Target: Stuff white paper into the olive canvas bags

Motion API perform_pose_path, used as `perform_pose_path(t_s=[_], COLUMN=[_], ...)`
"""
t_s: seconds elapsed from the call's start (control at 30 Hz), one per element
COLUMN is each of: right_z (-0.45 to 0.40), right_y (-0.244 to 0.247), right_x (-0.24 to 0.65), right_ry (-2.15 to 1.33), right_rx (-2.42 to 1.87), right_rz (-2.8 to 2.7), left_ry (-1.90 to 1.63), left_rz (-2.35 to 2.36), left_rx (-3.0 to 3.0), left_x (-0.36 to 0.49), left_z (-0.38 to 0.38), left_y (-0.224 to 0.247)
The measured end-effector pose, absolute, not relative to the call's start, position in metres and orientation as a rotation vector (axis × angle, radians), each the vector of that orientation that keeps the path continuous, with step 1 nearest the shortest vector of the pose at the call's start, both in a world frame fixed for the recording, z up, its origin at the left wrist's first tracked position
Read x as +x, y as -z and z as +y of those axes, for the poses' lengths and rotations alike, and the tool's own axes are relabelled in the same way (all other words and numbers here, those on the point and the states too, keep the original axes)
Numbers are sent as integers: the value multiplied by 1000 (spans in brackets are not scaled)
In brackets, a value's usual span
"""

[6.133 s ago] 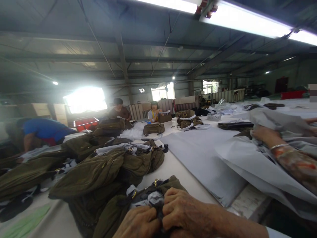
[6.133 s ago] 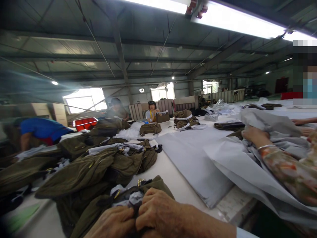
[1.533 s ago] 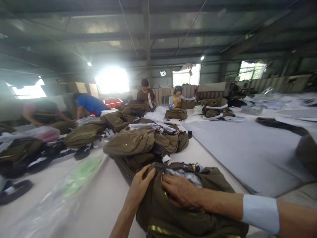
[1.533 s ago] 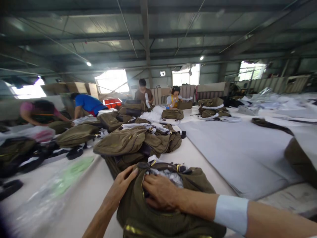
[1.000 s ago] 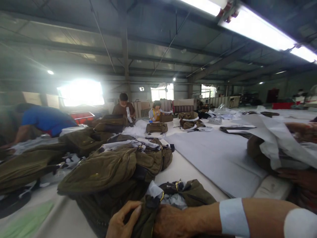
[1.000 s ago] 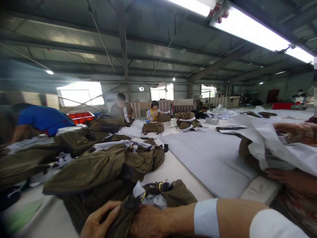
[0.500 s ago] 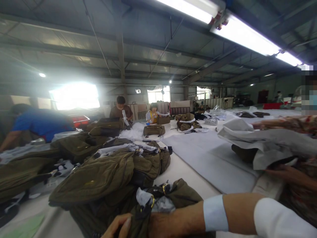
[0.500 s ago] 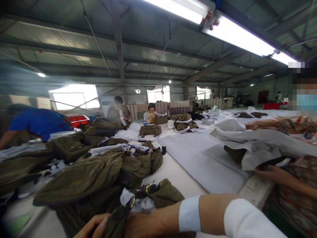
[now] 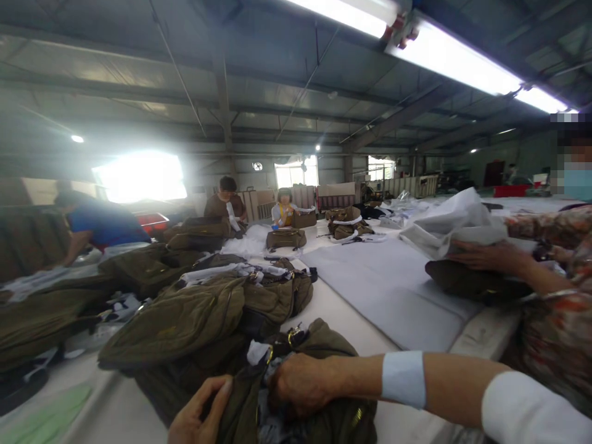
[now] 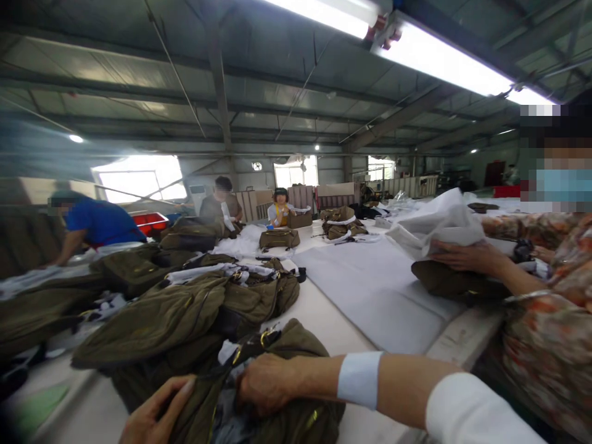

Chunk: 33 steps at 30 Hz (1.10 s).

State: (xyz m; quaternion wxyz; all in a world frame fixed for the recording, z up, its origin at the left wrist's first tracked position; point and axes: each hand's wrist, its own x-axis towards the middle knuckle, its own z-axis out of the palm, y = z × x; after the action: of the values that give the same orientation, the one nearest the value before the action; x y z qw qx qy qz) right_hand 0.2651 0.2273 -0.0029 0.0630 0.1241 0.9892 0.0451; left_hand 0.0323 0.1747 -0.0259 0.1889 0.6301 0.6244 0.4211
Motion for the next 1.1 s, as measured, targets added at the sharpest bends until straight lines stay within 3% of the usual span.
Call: perform_pose_path(t_s=[0.1, 0.2, 0.3, 0.43, 0.57, 0.67, 1.1], right_z=[222, 212, 203, 189, 174, 169, 171], right_y=[4, -21, -50, -59, -42, -37, -38], right_x=[265, 291, 326, 355, 351, 344, 323], right_ry=[-183, 16, 236, 122, -72, -196, -158], right_rx=[376, 247, 685, 1619, 1757, 1780, 1718], right_rz=[3041, 3272, 3525, 3315, 3060, 2929, 2828], left_ry=[-1226, -1411, -1510, -970, -449, -302, -779], left_rz=[1747, 1784, 1648, 1454, 1640, 1695, 1425], left_rx=[1795, 1852, 2118, 2502, 2682, 2703, 2595], left_x=[48, 69, 101, 149, 176, 180, 170], left_z=[164, 147, 133, 133, 147, 152, 157], left_y=[10, -20, -54, -67, -48, -35, -4])
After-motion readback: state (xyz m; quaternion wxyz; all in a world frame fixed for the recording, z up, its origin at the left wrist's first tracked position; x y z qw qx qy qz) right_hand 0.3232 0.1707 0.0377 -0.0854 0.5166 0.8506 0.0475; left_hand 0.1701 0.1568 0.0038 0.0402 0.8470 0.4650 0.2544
